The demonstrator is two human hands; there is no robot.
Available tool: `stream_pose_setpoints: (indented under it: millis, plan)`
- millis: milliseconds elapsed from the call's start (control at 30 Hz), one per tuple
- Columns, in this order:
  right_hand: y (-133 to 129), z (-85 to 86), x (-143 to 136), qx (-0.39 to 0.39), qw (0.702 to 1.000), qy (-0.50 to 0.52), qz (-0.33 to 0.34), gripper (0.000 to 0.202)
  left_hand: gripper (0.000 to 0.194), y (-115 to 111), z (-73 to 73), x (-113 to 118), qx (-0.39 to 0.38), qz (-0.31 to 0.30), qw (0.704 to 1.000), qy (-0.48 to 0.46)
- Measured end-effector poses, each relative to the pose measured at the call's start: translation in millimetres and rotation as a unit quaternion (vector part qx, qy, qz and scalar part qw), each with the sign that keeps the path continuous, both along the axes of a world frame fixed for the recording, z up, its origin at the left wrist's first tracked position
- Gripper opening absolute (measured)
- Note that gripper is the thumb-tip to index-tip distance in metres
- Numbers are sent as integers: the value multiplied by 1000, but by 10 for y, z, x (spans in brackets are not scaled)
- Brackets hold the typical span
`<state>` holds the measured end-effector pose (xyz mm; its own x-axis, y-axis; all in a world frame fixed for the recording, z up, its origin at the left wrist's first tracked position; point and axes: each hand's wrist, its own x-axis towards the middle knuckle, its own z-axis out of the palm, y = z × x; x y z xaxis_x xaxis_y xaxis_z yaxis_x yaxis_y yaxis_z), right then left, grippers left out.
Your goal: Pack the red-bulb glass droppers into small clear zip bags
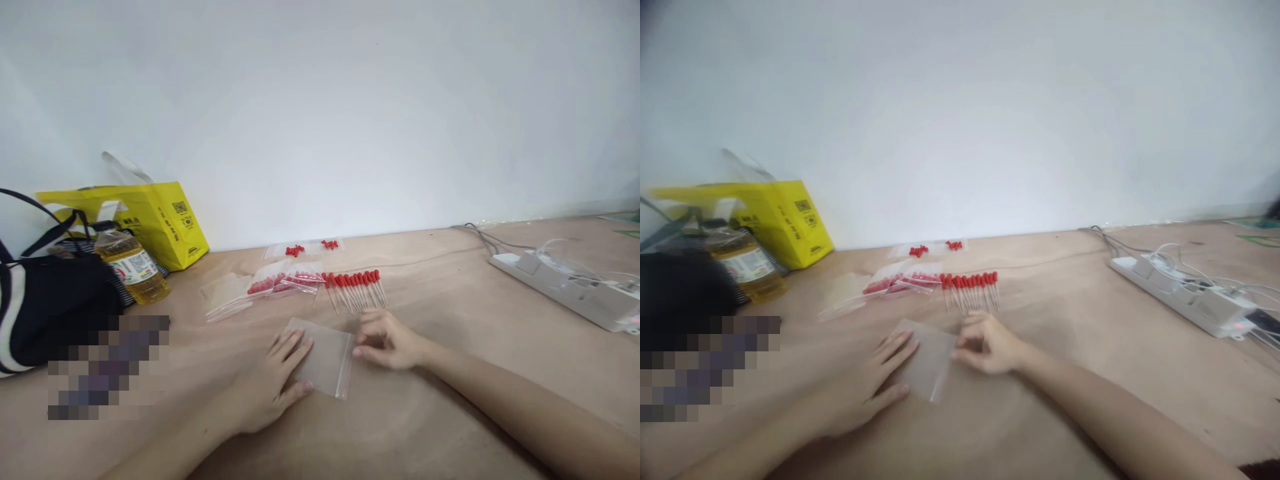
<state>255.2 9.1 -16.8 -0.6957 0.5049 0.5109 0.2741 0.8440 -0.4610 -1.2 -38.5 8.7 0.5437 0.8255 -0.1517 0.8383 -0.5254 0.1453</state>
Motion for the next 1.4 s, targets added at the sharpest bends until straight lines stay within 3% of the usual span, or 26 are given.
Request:
stream_pose_setpoints:
  millis: [100, 200, 367, 567, 733, 1000, 1200, 1300, 1400]
  plan:
    - [-134, -40, 64, -4, 1000, -26, 7, 15, 63, -114, 29, 24, 48, 43, 998, 18]
    - [-175, -104, 44, -2, 999, -46, 0, 16, 64, -72, 34, 87, 67, 12, 998, -16]
    - [-141, -129, -51, 16, 998, -61, -16, 20, 78, 150, -112, 178, 18, -64, 994, -83]
    - [-136, -85, -67, 33, 996, -77, 26, 28, 81, 183, -183, 200, -13, -52, 994, -94]
    - [-73, -69, -112, 35, 988, -119, 87, 49, 86, 168, -196, 202, -15, -48, 994, -100]
    - [-2, -95, -175, 41, 984, -150, 86, 81, 80, 156, -215, 173, -14, -33, 990, -137]
    - [-25, -83, -127, 49, 984, -154, 75, 76, 79, 214, -181, 45, -46, 8, 983, -177]
    - [-17, -71, -97, 1, 989, -128, 74, 66, 72, 227, -168, 36, -35, 7, 983, -178]
    - [55, -56, -85, -76, 994, -54, 64, 43, 70, 223, -156, 66, -34, 7, 986, -162]
